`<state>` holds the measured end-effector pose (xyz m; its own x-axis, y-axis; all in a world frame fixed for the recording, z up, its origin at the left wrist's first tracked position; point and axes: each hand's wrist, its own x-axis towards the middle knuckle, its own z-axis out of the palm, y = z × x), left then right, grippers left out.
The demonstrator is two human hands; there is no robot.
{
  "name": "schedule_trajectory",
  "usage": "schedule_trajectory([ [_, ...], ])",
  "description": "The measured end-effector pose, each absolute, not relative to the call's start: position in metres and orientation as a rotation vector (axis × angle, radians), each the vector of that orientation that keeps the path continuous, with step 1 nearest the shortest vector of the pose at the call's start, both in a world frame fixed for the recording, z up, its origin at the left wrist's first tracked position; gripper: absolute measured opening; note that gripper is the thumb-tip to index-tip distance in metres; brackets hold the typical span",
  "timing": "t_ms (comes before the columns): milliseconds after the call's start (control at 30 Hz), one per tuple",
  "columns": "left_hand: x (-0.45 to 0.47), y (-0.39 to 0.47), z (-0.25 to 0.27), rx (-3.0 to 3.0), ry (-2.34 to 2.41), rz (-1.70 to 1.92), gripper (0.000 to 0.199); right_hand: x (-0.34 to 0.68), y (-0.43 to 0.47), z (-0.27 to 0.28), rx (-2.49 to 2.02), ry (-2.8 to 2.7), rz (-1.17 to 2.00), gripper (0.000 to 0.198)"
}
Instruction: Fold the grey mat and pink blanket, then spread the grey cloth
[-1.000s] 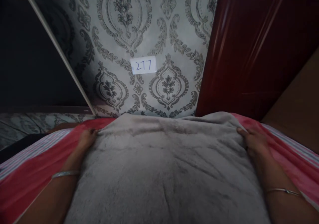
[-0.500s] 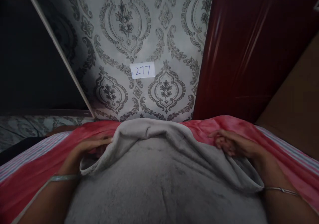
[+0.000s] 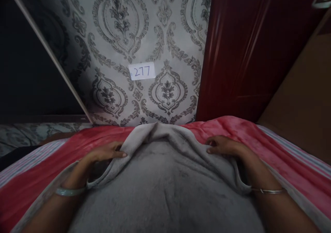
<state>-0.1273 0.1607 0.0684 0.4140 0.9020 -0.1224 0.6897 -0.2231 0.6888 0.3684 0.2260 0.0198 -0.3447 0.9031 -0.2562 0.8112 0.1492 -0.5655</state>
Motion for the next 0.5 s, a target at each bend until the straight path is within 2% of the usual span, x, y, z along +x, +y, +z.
schedule_trajectory([
  [133,-0.139,0.168,0.074,2.074,1.589,0.455,0.042,0.373,0.228,0.016,-1.804,-2.234,1.078,0.053],
  [267,-0.135,0.163,0.087,2.248,2.211,0.422,0.028,0.374,0.233,0.018,-1.697,-2.270,0.770,0.021],
  [333,-0.124,0.156,0.094,2.337,2.354,0.337,0.027,0.374,0.234,0.020,-1.661,-2.217,0.687,0.014],
  [500,-0.103,0.143,0.105,2.340,2.496,0.198,0.028,0.371,0.232,0.016,-1.846,-2.132,0.929,0.048],
])
